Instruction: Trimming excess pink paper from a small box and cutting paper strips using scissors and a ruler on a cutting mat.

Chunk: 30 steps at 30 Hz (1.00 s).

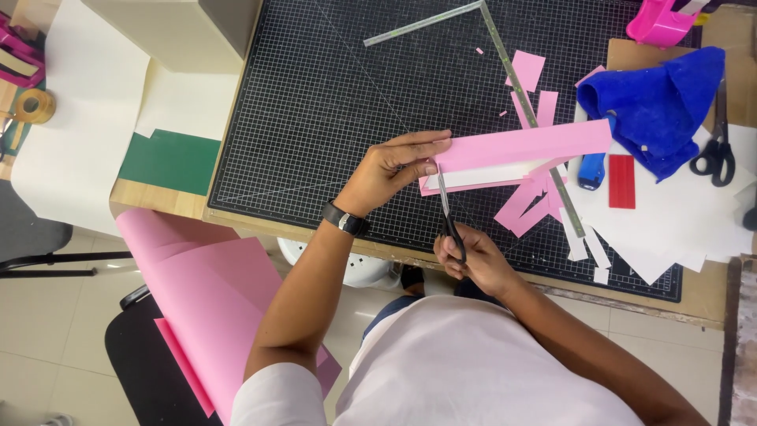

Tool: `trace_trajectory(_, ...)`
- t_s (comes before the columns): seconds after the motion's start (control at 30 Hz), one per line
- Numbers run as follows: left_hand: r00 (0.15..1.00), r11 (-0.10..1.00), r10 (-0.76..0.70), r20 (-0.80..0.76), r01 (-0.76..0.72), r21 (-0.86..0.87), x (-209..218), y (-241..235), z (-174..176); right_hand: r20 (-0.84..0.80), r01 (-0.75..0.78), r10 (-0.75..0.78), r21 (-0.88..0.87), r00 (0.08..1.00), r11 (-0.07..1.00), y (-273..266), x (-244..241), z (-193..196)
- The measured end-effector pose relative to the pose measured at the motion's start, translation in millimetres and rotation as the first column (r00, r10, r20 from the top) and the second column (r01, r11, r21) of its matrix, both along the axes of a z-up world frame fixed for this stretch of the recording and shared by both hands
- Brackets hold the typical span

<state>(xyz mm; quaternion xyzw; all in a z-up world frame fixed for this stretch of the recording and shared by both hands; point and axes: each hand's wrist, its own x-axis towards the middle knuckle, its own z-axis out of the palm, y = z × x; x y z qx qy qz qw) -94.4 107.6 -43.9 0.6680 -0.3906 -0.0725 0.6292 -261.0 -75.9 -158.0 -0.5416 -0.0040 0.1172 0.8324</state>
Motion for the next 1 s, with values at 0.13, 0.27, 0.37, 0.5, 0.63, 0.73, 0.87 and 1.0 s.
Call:
trace_trajectory(0.13, 1.0, 1.0, 0.004, 0.016, -0.004, 0.0, 1, 0, 0, -0.011, 0.014, -0.014, 0.002, 1.0, 1.0, 1, 1, 4)
trace_trajectory(0.27, 0.999, 1.0, 0.003, 0.032, -0.003, -0.001, 1, 0, 0, -0.035, 0.011, -0.011, -0.004, 0.999, 1.0, 1, 0, 8)
trace_trajectory(0.37, 0.999, 1.0, 0.008, 0.035, -0.008, 0.004, 1, 0, -1, -0.06, -0.018, 0.017, -0.014, 0.998, 1.0, -3, -2, 8)
trace_trajectory(0.5, 0.999, 1.0, 0.012, 0.037, -0.011, -0.003, -2, 0, 1, -0.068, -0.005, 0.004, -0.018, 0.998, 1.0, -1, -3, 15)
trace_trajectory(0.63, 0.999, 1.0, 0.015, 0.04, -0.015, 0.005, -5, 1, 1, -0.084, 0.007, -0.009, -0.029, 0.996, 1.0, 0, -3, 25)
trace_trajectory(0.73, 0.999, 1.0, 0.016, 0.048, -0.017, 0.01, -4, 1, 1, -0.084, 0.024, -0.026, -0.03, 0.996, 0.999, 2, -3, 35)
trace_trajectory(0.87, 0.998, 1.0, 0.019, 0.054, -0.02, 0.022, -6, 2, 7, -0.06, 0.085, -0.09, -0.081, 0.994, 0.993, 6, -3, 45)
trace_trajectory(1.0, 0.995, 0.998, 0.023, 0.093, -0.028, 0.05, -5, 4, 14, -0.048, 0.087, -0.094, -0.131, 0.994, 0.988, -9, -2, 51)
